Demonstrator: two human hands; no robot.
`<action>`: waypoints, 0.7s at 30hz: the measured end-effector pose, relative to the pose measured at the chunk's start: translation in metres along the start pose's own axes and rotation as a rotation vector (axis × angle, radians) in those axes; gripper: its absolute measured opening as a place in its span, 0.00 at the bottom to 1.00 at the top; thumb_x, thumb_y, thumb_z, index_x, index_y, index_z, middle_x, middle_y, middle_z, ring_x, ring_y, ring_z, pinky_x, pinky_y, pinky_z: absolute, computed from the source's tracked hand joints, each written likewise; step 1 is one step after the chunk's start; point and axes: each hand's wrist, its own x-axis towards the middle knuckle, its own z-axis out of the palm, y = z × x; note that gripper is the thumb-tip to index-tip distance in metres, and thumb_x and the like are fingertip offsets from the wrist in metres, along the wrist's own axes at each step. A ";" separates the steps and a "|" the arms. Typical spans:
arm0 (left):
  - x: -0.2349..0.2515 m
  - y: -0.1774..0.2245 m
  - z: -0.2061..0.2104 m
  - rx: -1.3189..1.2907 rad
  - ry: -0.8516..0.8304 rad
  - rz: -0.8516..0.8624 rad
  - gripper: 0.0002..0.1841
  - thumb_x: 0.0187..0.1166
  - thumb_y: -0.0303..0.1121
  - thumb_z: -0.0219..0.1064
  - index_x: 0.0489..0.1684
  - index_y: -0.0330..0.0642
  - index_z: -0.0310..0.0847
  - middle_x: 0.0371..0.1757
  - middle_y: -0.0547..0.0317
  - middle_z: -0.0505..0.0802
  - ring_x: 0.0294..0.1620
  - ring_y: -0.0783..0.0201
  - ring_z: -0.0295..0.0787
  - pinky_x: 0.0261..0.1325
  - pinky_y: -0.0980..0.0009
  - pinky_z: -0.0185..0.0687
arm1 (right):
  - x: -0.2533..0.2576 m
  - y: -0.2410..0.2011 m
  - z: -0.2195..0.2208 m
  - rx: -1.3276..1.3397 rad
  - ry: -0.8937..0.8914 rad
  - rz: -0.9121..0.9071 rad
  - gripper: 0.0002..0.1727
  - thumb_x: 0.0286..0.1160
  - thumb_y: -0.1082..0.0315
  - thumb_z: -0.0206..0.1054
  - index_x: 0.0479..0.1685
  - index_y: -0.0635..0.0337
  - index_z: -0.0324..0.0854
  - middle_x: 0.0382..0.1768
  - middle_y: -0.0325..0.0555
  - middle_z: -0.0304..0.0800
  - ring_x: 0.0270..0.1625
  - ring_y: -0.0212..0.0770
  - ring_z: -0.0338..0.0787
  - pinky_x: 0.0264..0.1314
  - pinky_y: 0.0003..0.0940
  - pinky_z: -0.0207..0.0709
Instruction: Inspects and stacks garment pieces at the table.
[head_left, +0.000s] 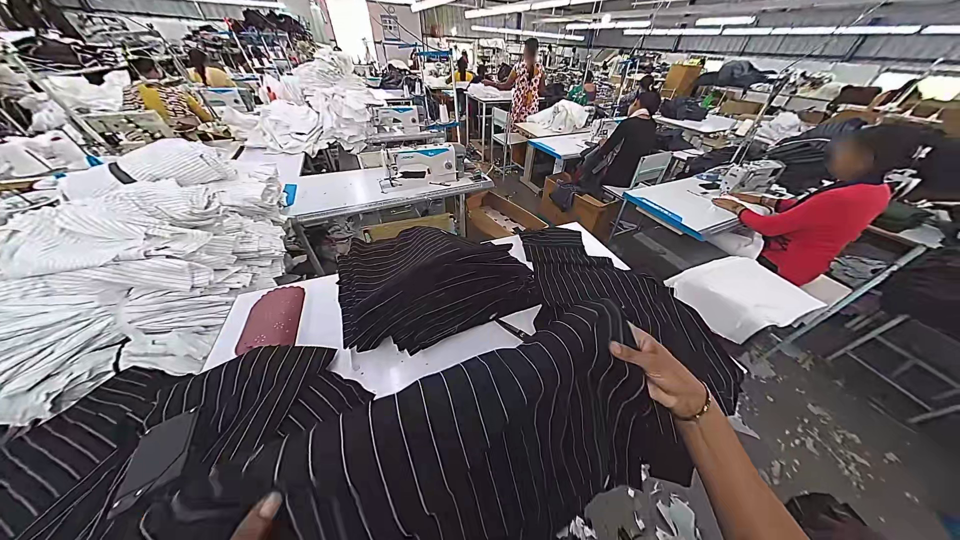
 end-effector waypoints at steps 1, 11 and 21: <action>0.008 0.011 0.004 0.131 0.026 -0.042 0.31 0.73 0.24 0.71 0.73 0.22 0.59 0.58 0.64 0.87 0.61 0.82 0.84 0.72 0.75 0.80 | 0.005 -0.001 -0.003 -0.136 0.018 0.023 0.36 0.73 0.67 0.69 0.85 0.59 0.65 0.76 0.36 0.81 0.73 0.25 0.82 0.74 0.24 0.78; 0.089 0.045 -0.022 0.030 -0.055 0.263 0.31 0.80 0.42 0.70 0.85 0.62 0.67 0.70 0.79 0.85 0.62 0.79 0.87 0.64 0.77 0.85 | 0.035 -0.073 0.008 0.130 -0.171 -0.269 0.34 0.87 0.68 0.60 0.92 0.40 0.59 0.83 0.31 0.74 0.74 0.26 0.82 0.70 0.26 0.83; 0.123 0.043 -0.134 0.250 -0.509 0.311 0.27 0.78 0.39 0.72 0.79 0.49 0.78 0.78 0.60 0.85 0.74 0.68 0.83 0.72 0.73 0.79 | -0.002 -0.143 -0.025 -0.773 -0.104 -0.474 0.25 0.56 0.74 0.78 0.60 0.52 0.92 0.50 0.29 0.93 0.49 0.24 0.91 0.51 0.19 0.87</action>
